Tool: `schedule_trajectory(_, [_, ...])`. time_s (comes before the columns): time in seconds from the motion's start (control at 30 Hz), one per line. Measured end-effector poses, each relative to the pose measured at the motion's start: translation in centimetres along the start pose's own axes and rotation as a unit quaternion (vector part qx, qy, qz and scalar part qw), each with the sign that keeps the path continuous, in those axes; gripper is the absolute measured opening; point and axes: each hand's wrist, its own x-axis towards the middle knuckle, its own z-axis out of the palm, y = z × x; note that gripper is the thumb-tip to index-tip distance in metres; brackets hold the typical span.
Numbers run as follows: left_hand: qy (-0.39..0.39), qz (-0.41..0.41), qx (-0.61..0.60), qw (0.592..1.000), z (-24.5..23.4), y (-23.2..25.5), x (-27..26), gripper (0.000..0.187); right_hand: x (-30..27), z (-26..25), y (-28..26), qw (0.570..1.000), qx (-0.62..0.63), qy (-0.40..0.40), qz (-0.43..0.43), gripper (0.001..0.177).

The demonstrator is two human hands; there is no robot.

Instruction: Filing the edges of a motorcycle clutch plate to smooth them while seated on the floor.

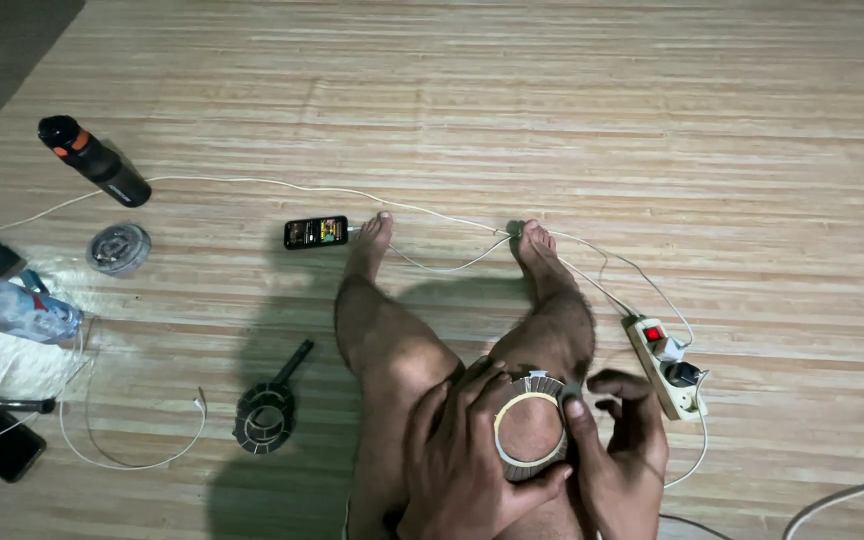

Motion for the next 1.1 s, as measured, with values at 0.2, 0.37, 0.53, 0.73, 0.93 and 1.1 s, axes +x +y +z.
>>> schedule_trajectory(0.2, [-0.014,-0.003,0.005,1.0,0.0,-0.1,-0.1,0.092,-1.8,-0.9,2.4,1.0,-0.004,0.014,0.021,0.032])
schedule_trajectory(0.37, [-0.018,0.005,0.007,1.0,0.3,0.0,-0.2,0.095,0.4,0.4,-0.6,0.998,-0.031,0.043,-0.016,0.029])
schedule_trajectory(0.53, [0.008,0.01,0.036,0.999,0.2,0.1,0.0,0.096,0.8,1.2,-1.5,0.999,-0.003,0.034,-0.015,0.025])
schedule_trajectory(0.73, [-0.001,0.02,0.035,0.999,-0.1,-0.3,0.1,0.093,-1.8,-0.2,1.4,0.999,-0.009,0.023,0.033,0.028])
schedule_trajectory(0.93, [-0.005,0.016,0.038,0.999,0.4,-0.5,-0.3,0.096,-1.6,-0.2,0.7,1.0,-0.014,0.025,0.008,0.03])
schedule_trajectory(1.1, [-0.013,0.016,0.044,0.999,0.7,-0.7,-0.5,0.1,0.1,0.9,-1.2,0.999,-0.027,0.019,0.003,0.027])
